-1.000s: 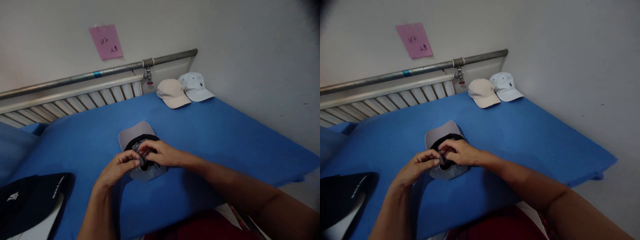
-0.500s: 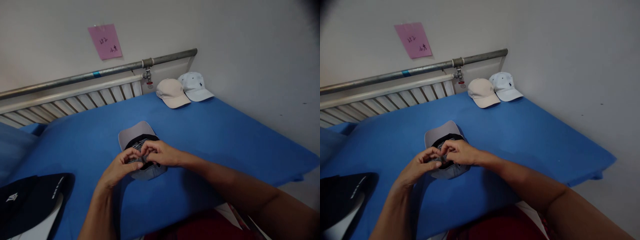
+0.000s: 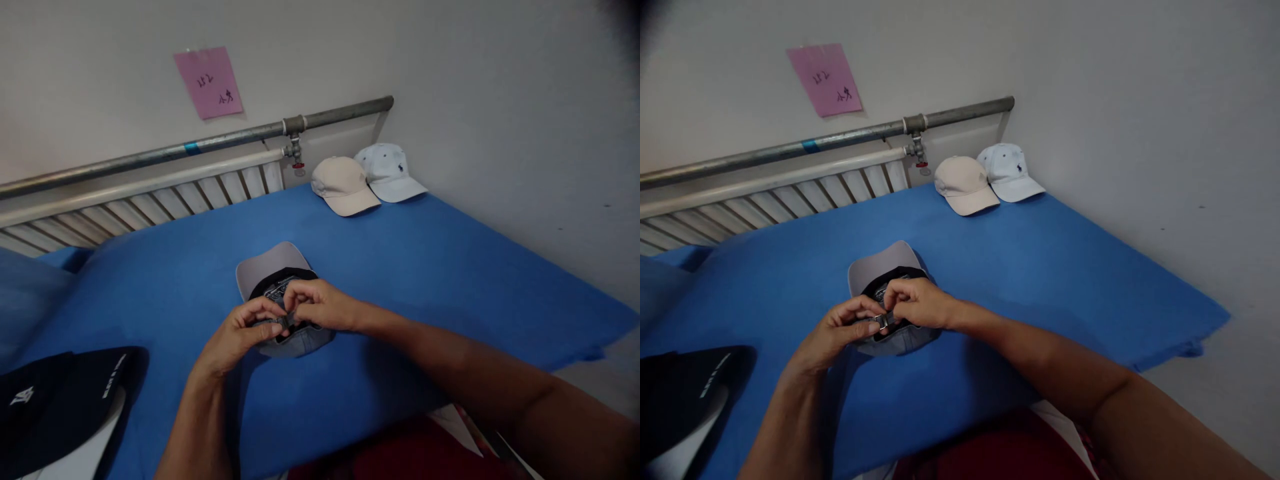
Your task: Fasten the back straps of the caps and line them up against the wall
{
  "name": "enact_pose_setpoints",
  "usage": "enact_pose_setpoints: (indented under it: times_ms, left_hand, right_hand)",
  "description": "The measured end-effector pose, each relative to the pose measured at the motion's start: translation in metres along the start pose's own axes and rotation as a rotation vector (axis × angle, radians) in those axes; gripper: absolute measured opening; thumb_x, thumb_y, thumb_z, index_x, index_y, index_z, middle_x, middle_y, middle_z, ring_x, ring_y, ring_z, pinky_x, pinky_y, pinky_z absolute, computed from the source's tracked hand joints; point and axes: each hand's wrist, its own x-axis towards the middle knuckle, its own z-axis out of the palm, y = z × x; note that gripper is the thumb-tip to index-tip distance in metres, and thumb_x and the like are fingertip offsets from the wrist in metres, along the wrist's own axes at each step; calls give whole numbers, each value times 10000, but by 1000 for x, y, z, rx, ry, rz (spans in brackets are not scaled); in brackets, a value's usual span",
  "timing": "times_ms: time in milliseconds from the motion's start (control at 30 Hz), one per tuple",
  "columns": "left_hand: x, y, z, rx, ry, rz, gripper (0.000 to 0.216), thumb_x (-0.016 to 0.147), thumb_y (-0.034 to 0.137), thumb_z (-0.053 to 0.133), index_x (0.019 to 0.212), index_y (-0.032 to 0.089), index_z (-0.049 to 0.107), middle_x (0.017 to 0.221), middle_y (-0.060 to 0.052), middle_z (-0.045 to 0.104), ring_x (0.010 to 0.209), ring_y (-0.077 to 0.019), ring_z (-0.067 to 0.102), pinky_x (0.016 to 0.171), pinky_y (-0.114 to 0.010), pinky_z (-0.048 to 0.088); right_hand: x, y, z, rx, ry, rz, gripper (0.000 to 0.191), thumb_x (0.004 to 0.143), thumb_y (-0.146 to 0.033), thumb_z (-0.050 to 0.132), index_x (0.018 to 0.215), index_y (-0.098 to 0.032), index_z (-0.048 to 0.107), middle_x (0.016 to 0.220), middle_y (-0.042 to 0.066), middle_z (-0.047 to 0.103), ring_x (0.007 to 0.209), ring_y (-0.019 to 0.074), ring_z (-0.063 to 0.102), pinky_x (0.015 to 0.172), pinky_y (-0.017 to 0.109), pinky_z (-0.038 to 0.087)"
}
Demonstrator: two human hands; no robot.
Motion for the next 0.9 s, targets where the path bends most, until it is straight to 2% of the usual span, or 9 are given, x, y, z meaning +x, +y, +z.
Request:
enact_pose_setpoints:
  times_ms: [167, 300, 433, 500, 633, 900]
  left_hand:
    - [0, 2, 1, -20, 27, 57, 129, 768, 240, 729, 891, 220, 697, 797, 5, 731, 763, -113, 661, 733, -218, 495]
    - [-2, 1, -2, -17, 33, 22, 206, 758, 251, 735, 952, 214, 680, 855, -11, 720, 787, -115, 645, 726, -215, 488]
    - [-2, 2, -6, -22, 65, 0, 342, 664, 212, 800, 972, 224, 651, 873, 10, 677, 763, -104, 615, 663, -197, 475]
    - [-2, 3, -6, -4, 82, -19, 316, 654, 206, 804, 928, 208, 647, 845, 14, 656, 749, -102, 600, 662, -203, 472]
    - [-2, 7, -4, 40, 108, -63, 231, 661, 231, 796, 827, 180, 643, 769, 20, 622, 691, -98, 561, 640, -215, 448]
    - [-1, 4, -4, 94, 128, -61, 170, 741, 316, 737, 823, 181, 673, 745, 13, 620, 676, -101, 529, 638, -225, 409]
  right_hand:
    - [2, -1, -1, -3, 12, 11, 117, 686, -74, 514, 729, -173, 559, 611, -50, 551, 545, 73, 485, 517, 194, 364]
    - [1, 3, -4, -101, -2, 5, 124, 731, -111, 517, 805, -175, 593, 610, -53, 522, 548, 78, 469, 523, 204, 362]
    - [-1, 4, -7, -296, -43, -109, 219, 731, -188, 652, 950, -184, 640, 695, -49, 543, 626, 84, 481, 590, 214, 383]
    - [-2, 4, -8, -383, -72, -180, 275, 727, -232, 698, 994, -191, 649, 771, -34, 596, 689, 98, 523, 637, 222, 406]
    - [-2, 5, -9, -486, -106, -281, 262, 787, -222, 664, 1046, -186, 651, 922, 8, 674, 811, 126, 600, 718, 242, 443]
    - [-2, 11, -6, -641, -44, -403, 196, 828, -209, 631, 1014, -154, 661, 871, 23, 686, 764, 127, 615, 704, 242, 454]
